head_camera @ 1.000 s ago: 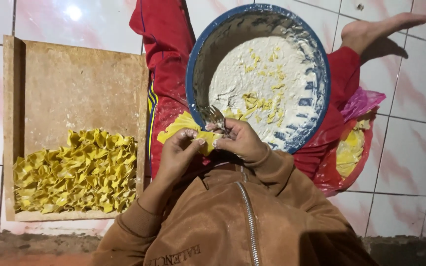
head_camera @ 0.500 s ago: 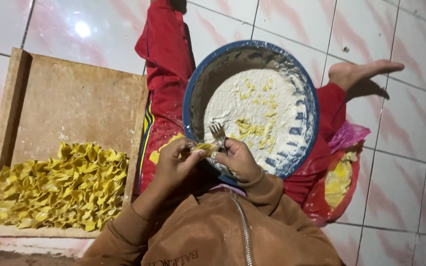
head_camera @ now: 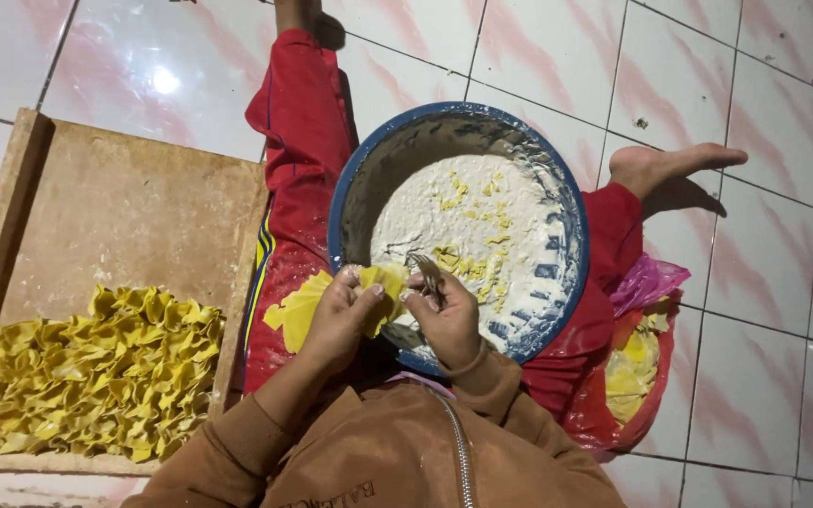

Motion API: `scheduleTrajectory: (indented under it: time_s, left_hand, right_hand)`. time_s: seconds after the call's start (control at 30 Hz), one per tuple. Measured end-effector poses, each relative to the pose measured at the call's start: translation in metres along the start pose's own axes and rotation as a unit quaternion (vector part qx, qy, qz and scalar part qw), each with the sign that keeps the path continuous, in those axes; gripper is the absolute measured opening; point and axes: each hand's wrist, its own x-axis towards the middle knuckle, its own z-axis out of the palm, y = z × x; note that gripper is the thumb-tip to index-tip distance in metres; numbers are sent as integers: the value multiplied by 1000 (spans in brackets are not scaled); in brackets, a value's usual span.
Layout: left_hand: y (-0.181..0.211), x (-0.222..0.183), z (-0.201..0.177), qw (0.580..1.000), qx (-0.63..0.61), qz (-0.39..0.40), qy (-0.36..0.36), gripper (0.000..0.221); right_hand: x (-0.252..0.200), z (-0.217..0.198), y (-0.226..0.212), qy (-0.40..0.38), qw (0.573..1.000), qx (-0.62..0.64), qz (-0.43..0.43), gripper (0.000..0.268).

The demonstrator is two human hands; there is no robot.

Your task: Manually filling and folding wontons or dumplings on a production floor.

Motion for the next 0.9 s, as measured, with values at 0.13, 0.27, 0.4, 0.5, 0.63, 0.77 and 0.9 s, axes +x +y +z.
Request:
scheduleTrajectory:
  time_s: [0.13,0.27,0.4,0.5,0.63,0.77,0.9]
  left_hand:
    - [-19,-2,-6,998,55,11,-17,20]
    - [-23,-3,-6,992,118,0,-38,23]
    - [-49,5,-43,984,173,-20,-34,30]
    - [-13,0,-12,987,152,-35,-41,40]
    - [5,-5,14,994,83,-65,-25,43]
    - [-5,-4,2,994,51,-88,-36,46]
    - [-28,0,-9,989,114,-75,-54,42]
  right_hand:
    - [1,-8,23,-1,999,-22,-34,21]
    - [3,-13,29,-13,998,-32,-45,16]
    - [3,-13,19,-37,995,-66,-61,13]
    - [3,-13,26,-39,995,-66,-63,14]
    - [5,-17,24,-33,993,-82,-73,13]
    - [10,-17,17,-22,987,-114,-113,12]
    - [13,-13,9,-3,982,-128,-140,12]
